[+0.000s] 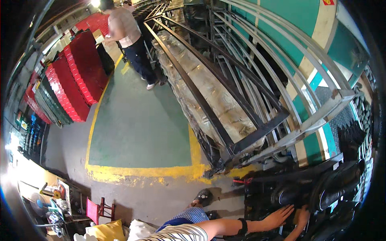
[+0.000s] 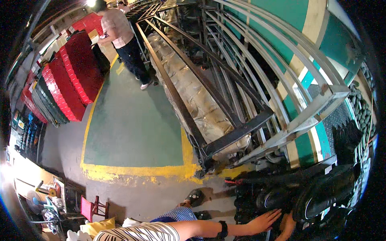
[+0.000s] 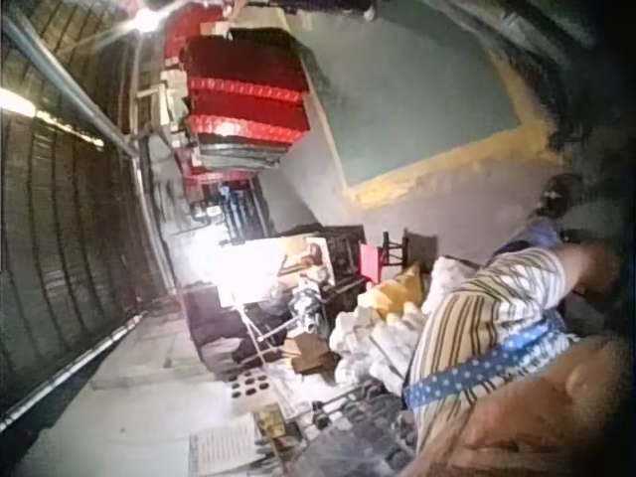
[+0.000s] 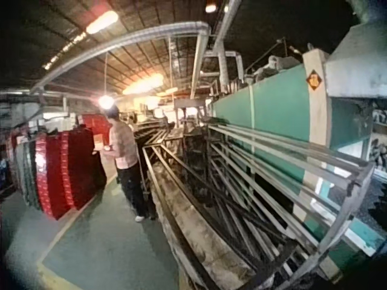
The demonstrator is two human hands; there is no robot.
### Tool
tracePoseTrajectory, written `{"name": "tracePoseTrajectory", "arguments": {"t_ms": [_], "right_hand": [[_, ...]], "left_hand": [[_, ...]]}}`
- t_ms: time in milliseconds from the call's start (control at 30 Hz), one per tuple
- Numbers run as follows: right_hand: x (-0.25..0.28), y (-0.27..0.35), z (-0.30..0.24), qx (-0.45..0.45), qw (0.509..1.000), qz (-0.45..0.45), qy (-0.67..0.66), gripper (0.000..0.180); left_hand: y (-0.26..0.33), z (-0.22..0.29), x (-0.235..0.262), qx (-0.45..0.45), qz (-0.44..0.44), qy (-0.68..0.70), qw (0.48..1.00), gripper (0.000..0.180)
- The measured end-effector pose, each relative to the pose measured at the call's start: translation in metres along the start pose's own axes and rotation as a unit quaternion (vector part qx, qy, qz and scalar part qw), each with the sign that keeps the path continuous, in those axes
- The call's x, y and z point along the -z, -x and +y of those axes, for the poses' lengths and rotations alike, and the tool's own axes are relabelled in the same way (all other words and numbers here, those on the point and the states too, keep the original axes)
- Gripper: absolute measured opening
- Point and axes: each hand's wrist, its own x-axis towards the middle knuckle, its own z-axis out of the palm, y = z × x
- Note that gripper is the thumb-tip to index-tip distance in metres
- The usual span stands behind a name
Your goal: Inspecting and cleaning shoes on a production rack.
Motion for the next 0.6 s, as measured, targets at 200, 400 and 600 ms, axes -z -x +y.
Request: {"name": "tracePoseTrajectory", "arguments": {"t_ms": [200, 400, 600], "right_hand": [[-0.003, 0.0, 0.005, 0.031, 0.998, 0.042, -0.044, 0.032], [-0.013, 0.0, 0.012, 0.065, 0.991, 0.072, -0.096, 0.026], [-0.044, -0.041, 0.105, 0.236, 0.968, 0.03, -0.08, 0.023]], "left_hand": [[0.0, 0.001, 0.002, -0.027, 0.036, -0.028, 0.999, 0.08], [-0.004, 0.003, 0.004, 0.041, 0.022, 0.031, 0.998, 0.091], [-0.004, 0.002, 0.0, 0.046, -0.004, -0.003, 0.999, 0.093]]}}
